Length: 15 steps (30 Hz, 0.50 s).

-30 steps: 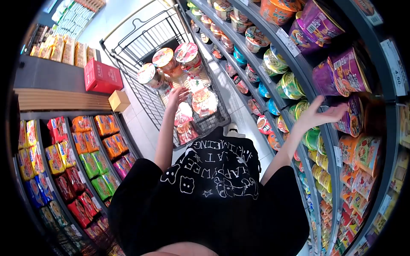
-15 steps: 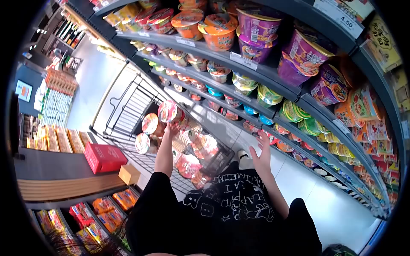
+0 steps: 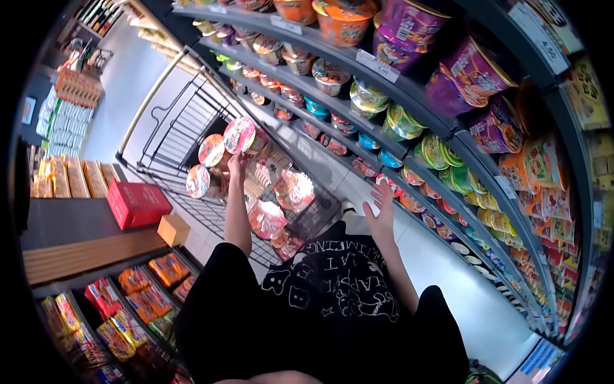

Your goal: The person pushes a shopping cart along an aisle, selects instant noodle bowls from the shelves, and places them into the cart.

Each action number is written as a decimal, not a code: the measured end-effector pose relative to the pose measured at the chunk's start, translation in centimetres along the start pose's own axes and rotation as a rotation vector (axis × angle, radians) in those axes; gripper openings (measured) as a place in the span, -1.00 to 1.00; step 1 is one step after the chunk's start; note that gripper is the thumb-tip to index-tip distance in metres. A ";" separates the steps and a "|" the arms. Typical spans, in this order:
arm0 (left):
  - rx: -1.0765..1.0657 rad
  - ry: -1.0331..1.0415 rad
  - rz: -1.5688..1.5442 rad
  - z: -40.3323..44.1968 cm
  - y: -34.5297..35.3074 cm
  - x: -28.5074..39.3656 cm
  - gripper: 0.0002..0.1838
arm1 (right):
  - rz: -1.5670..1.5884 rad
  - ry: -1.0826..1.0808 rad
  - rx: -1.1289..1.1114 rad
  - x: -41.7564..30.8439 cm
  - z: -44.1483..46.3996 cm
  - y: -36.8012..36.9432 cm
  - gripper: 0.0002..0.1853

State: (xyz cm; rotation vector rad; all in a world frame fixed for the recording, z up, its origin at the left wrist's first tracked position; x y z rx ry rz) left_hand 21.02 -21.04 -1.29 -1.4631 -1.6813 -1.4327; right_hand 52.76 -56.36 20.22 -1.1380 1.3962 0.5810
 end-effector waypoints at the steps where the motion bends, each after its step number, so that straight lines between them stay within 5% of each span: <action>1: -0.030 0.019 -0.094 -2.3 0.9 0.7 -0.85 | -0.013 0.013 -0.034 0.0 0.4 0.7 -0.29; 5: -0.153 -0.037 -0.170 -12.4 3.3 1.6 -0.79 | -0.107 -0.104 -0.277 -2.4 2.0 5.2 -0.15; 6: -0.266 0.090 0.268 -15.8 6.1 4.5 -0.68 | -0.106 -0.102 -0.293 -3.1 2.5 6.2 -0.15; 7: -0.220 -0.134 -0.096 -17.6 5.0 1.7 -0.61 | -0.228 -0.229 -0.373 -5.2 2.7 7.9 -0.07; 10: -0.313 -0.028 0.305 -24.1 6.6 3.0 -0.82 | -0.399 -0.500 -0.586 -8.3 2.8 13.6 0.12; 11: -0.195 -0.225 -0.099 -25.8 6.9 1.7 -0.80 | -0.443 -0.564 -0.631 -8.5 2.7 15.2 0.16; 15: -0.222 -0.170 -0.119 -28.0 7.3 4.0 -0.76 | -0.285 -0.549 -0.710 -9.0 2.8 18.1 0.19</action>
Point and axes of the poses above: each hand's wrist, its own z-axis towards the middle knuckle, its own y-axis out of the palm, x = y × z, the point moved 8 cm from there along z, towards the middle knuckle, and after that the axes turned 12 degrees about -x, right-handed, at the moved point
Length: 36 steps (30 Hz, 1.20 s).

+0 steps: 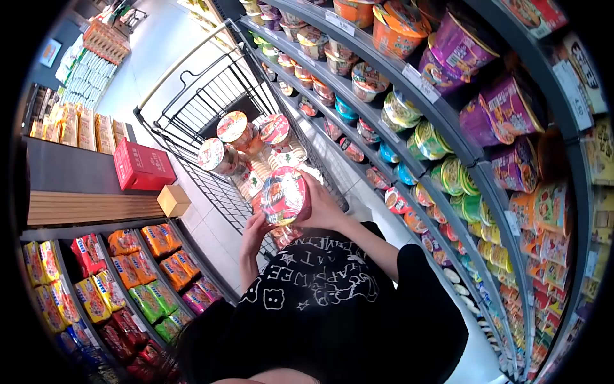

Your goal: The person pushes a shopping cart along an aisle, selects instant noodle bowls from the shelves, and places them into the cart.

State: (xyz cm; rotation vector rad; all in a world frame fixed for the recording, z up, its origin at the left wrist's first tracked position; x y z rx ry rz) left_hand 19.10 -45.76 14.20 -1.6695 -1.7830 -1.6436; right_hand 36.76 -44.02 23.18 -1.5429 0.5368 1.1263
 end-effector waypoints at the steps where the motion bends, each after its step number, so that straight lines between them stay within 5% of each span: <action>1: -0.079 0.059 -0.051 0.5 -0.1 0.3 -0.76 | -0.010 -0.011 -0.011 0.2 0.6 0.1 0.19; 3: -0.026 0.121 -0.076 2.3 -0.6 -0.3 -0.75 | 0.200 0.039 0.110 1.8 2.0 -1.4 0.22; 6: -0.083 -0.178 0.524 6.4 -3.7 -7.0 -0.68 | 0.377 -0.151 0.264 1.9 6.2 -5.5 0.20; 8: -0.180 -0.191 0.816 9.3 -5.3 -12.0 -0.56 | 0.503 -0.250 0.321 1.1 9.8 -9.9 0.19; 11: -0.301 -0.268 1.104 12.4 -3.8 -14.1 -0.52 | 0.477 -0.455 0.542 -1.4 15.1 -18.6 -0.10; 15: -0.339 -0.279 1.047 17.3 -4.6 -15.0 -0.55 | 0.520 -0.553 0.691 -3.5 21.6 -28.3 -0.12; 17: -0.427 -0.509 1.084 19.0 -5.8 -17.6 -0.63 | 0.168 -0.485 0.866 -2.8 24.4 -32.2 -0.11; 21: -0.319 -0.602 0.859 19.6 -6.6 -16.8 -0.63 | 0.057 -0.462 0.956 0.7 29.5 -37.0 -0.04; 36: -0.194 -0.657 1.097 21.5 -8.2 -12.9 -0.62 | -0.207 -0.243 1.101 4.0 34.3 -40.0 0.13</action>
Point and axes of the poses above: each hand's wrist, its own z-axis towards the middle knuckle, its own y-axis out of the palm, x = y × z, the point moved 8 cm from there along z, towards the middle knuckle, and after that the axes turned 12 degrees about -x, right-handed, at the moved point
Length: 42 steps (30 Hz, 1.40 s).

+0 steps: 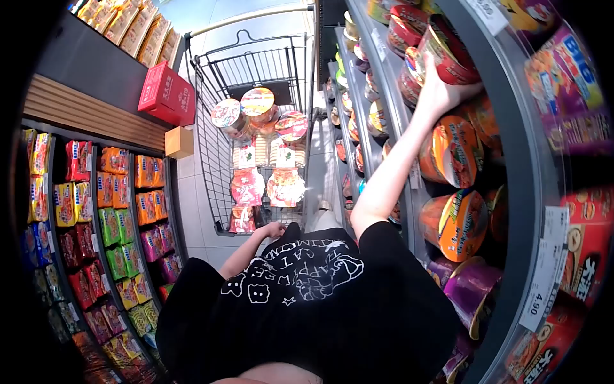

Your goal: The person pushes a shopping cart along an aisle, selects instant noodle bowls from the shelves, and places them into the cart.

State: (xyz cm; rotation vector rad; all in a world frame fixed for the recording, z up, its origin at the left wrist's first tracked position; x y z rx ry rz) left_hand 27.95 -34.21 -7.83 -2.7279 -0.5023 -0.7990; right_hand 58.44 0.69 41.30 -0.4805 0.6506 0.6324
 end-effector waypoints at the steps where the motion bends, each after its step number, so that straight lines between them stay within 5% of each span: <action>1: -0.028 -0.002 -0.025 -0.3 -0.3 0.4 -0.63 | -0.024 0.010 0.001 -0.4 -0.1 0.0 0.13; 5: -0.110 0.031 -0.043 1.1 -1.9 -1.5 -0.63 | -0.048 0.078 0.034 -1.5 -0.3 0.0 0.15; 9: 0.181 0.044 -0.282 3.8 -11.7 -5.0 -0.60 | -0.121 0.036 0.053 -2.2 -0.4 0.1 0.14; 10: 0.400 0.060 -0.272 1.0 -16.4 -3.0 -0.65 | -0.179 0.036 0.035 -2.7 -0.7 0.4 0.05; 13: 0.574 0.086 -0.937 2.5 -23.3 -5.0 -0.62 | -0.246 0.001 0.006 -4.7 -3.1 0.8 -0.01; 14: 0.580 0.028 -0.965 4.2 -25.0 -5.8 -0.60 | -0.063 -0.055 -0.036 -6.1 -4.7 1.1 -0.12; 18: 0.481 -0.016 -1.161 9.5 -28.1 -6.1 -0.55 | -0.146 -0.062 -0.237 -7.5 -13.5 1.9 -0.30; 23: 0.769 0.147 -1.056 20.0 -30.6 -10.7 -0.57 | 0.038 0.555 -0.554 -3.2 -27.1 1.4 -0.31; 25: 0.668 -0.003 -1.241 17.2 -29.6 -8.6 -0.65 | 0.157 0.637 -0.651 -3.1 -30.8 1.1 -0.29; 29: 0.702 0.012 -1.119 13.0 -30.3 -7.1 -0.71 | 0.115 0.733 -0.812 -3.0 -34.8 1.4 -0.23; 30: 0.723 0.218 -1.373 13.8 -29.5 -7.6 -0.73 | 0.113 0.695 -0.885 -2.7 -35.6 2.2 -0.24; 35: 0.702 0.498 -1.314 -0.2 -24.6 -1.8 -0.69 | 0.006 0.678 -1.091 -1.4 -36.3 5.6 -0.11; 36: 0.735 0.375 -1.258 -1.3 -22.8 -3.0 -0.70 | -0.008 0.552 -1.155 -2.3 -35.4 6.6 -0.04; 39: 0.651 0.468 -1.268 -9.1 -19.0 -0.8 -0.76 | -0.034 0.301 -1.326 -4.1 -34.8 9.2 0.20; 42: 0.601 0.470 -1.270 -16.5 -17.4 3.6 -0.78 | 0.167 0.031 -1.411 -8.0 -34.5 10.5 0.19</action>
Point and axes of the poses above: each hand's wrist, its own z-axis towards the middle knuckle, its own y-axis out of the palm, x = y × z, the point moved 8 cm from there along z, towards the middle knuckle, and after that the axes turned 12 degrees about -x, right-handed, at the moved point
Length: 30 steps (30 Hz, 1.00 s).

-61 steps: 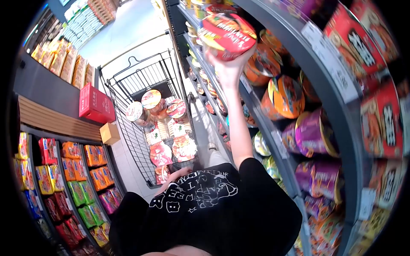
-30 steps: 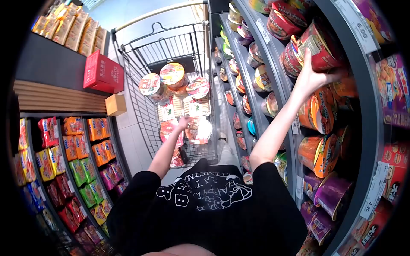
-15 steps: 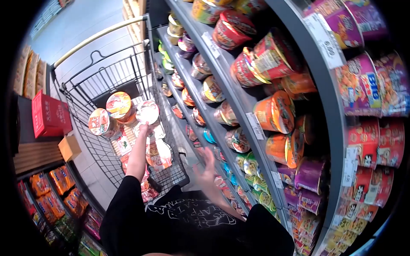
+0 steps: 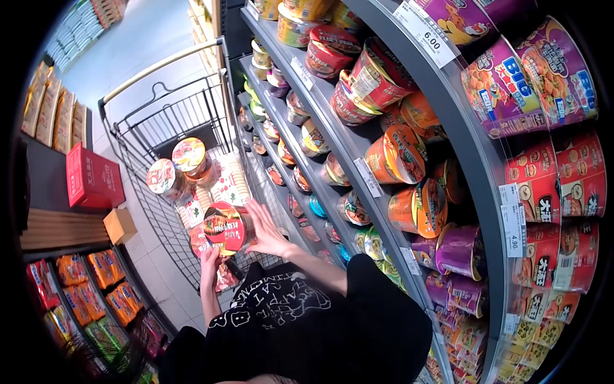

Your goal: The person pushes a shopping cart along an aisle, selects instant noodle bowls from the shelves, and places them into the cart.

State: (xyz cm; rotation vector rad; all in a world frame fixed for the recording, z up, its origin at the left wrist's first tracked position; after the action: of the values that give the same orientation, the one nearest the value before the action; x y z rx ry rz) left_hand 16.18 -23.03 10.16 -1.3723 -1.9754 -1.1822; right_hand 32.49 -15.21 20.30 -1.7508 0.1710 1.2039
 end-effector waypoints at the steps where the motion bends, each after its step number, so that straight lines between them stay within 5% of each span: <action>1: -0.064 -0.009 0.042 -1.4 0.2 0.2 -0.78 | -0.028 -0.077 -0.040 -1.1 0.3 0.8 0.15; 6: -0.113 0.139 0.179 -4.3 2.2 4.4 -0.73 | 0.161 -0.262 0.156 -3.4 0.9 -0.7 0.17; 8: -0.111 0.235 0.123 -4.5 3.1 5.5 -0.70 | 0.392 -0.138 0.133 -3.1 2.4 -2.8 0.18; 11: -0.151 0.225 0.092 -5.0 6.2 7.2 -0.67 | 0.169 -0.187 0.536 -2.8 3.9 -10.3 0.08; 15: -0.135 0.170 0.235 -5.3 6.3 6.0 -0.71 | 0.336 -0.423 0.951 -2.8 6.5 -23.2 0.04; 19: -0.105 0.214 0.317 -5.4 4.7 5.2 -0.72 | -0.001 -0.325 1.298 -2.5 7.6 -33.0 0.11; 21: -0.079 0.217 0.300 -5.9 4.3 5.4 -0.72 | -0.044 -0.159 1.346 -1.4 8.1 -35.6 0.15; 27: 0.012 0.185 0.301 -6.3 2.5 4.8 -0.73 | -0.177 -0.181 1.395 -1.0 7.4 -35.9 0.19; 30: -0.008 0.221 0.330 -6.0 2.7 5.0 -0.74 | 0.116 -0.434 1.161 -2.2 7.3 -32.2 0.14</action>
State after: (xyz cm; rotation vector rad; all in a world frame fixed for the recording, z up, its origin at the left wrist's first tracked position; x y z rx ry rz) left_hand 16.08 -25.17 18.15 -1.4361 -1.5248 -1.1307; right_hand 45.40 6.34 41.87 -0.4694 0.5776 1.1614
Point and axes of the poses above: each hand's wrist, its own z-axis towards the middle knuckle, its own y-axis out of the palm, x = y × z, the point moved 8 cm from there along z, towards the middle knuckle, and after that the axes turned 12 degrees about -x, right-handed, at the moved point
